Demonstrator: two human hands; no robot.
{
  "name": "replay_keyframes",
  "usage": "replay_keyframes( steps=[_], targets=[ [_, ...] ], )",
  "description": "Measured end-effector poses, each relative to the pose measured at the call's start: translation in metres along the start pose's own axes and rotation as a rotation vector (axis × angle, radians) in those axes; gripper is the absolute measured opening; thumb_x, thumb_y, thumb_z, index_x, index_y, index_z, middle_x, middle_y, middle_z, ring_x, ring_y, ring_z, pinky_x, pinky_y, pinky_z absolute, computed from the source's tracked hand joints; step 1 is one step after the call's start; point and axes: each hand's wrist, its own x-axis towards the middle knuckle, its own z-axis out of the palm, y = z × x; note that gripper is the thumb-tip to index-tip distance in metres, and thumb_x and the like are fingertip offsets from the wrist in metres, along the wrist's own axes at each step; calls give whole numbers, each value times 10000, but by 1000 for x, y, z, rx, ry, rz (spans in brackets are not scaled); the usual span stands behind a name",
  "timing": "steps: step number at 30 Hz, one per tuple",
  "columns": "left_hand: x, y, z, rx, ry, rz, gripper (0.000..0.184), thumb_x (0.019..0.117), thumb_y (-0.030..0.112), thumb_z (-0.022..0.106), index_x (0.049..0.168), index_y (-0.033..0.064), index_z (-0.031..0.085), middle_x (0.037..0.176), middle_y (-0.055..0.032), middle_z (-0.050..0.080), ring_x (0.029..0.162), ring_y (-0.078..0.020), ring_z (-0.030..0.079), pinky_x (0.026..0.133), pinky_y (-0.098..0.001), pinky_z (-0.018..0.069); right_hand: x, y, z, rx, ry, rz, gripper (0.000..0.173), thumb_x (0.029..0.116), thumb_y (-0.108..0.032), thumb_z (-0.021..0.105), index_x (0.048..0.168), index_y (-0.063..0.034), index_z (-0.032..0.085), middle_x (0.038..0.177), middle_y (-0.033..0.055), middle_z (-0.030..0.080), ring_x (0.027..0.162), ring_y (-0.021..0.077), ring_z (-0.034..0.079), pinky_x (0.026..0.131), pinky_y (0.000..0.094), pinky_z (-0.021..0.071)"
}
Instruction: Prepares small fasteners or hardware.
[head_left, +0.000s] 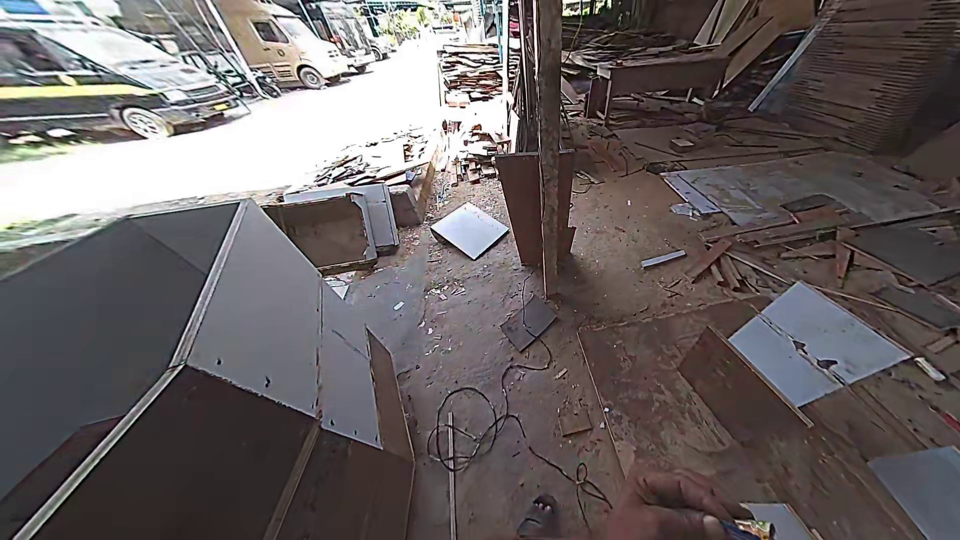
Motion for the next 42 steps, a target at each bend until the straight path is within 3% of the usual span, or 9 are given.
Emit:
replay_keyframes(
  steps=[2, 6, 9, 12, 17, 20, 24, 32, 42],
  targets=[
    [1, 3, 1, -150, 80, -116, 169, 958, -1, 600, 964, 30, 766, 1163, -129, 731, 1064, -214, 702, 948, -393, 572, 6, 4, 2, 40, -19, -18, 151, 943, 106, 555, 842, 138, 661, 800, 135, 706, 812, 102, 723, 787, 178, 577],
    [5, 2, -6, -77, 22, 0, 150, 956, 26, 629, 960, 59, 775, 1168, -93, 725, 1094, -187, 677, 959, -373, 552, 9, -1, 5, -63, -66, 25, 140, 911, 119, 571, 840, 146, 689, 821, 165, 724, 835, 124, 721, 811, 181, 552],
    [8, 4, -16, -43, 28, 31, 138, 963, 29, 638, 974, 63, 771, 1181, -104, 719, 1118, -210, 676, 992, -404, 551, -17, 49, -4, -16, 51, -16, 181, 999, -10, 572, 885, 100, 658, 899, 144, 666, 838, 136, 688, 773, 265, 596],
    [12, 4, -26, -26, -3, 41, 145, 975, 52, 636, 998, 96, 772, 1180, -74, 720, 1146, -203, 664, 1033, -415, 526, -29, 62, 0, -56, 96, -79, 203, 997, -93, 592, 895, 68, 663, 942, 159, 659, 849, 162, 670, 759, 293, 596],
    [12, 18, -46, -60, 109, -75, 114, 962, 45, 654, 954, 92, 757, 1159, -107, 724, 1137, -231, 676, 1009, -426, 544, -28, 71, 26, -54, 138, 14, 133, 1009, -101, 580, 958, -13, 666, 936, 33, 667, 785, 41, 665, 701, 211, 602],
    [14, 28, -64, -38, 75, -137, 86, 964, 89, 676, 964, 105, 761, 1179, -108, 714, 1160, -238, 665, 1021, -438, 539, -26, 73, 43, -100, 203, 30, 124, 1027, -176, 586, 985, -106, 679, 986, 1, 676, 830, 53, 672, 715, 209, 599],
    [20, 33, -92, 2, 58, -187, 57, 950, 154, 714, 965, 132, 765, 1173, -90, 700, 1157, -226, 656, 1022, -431, 539, -20, 82, 63, -134, 182, 7, 145, 1025, -163, 547, 1018, -87, 671, 997, 24, 676, 947, 79, 667, 836, 227, 585],
    [53, 42, -128, 31, 19, -247, 72, 961, 145, 701, 978, 119, 765, 1210, -116, 690, 1208, -270, 642, 1071, -461, 515, -7, 94, 88, -128, 259, 112, 118, 997, -126, 624, 966, -39, 697, 971, 49, 684, 926, 93, 671, 805, 217, 593],
    [139, -7, -121, -177, 133, -376, 84, 984, 150, 669, 1031, 127, 735, 1258, -160, 683, 1187, -301, 663, 1010, -472, 550, 59, 156, 57, -183, 225, 137, 124, 982, -134, 630, 922, -35, 675, 965, 52, 673, 924, 85, 656, 797, 200, 574]
  ],
)
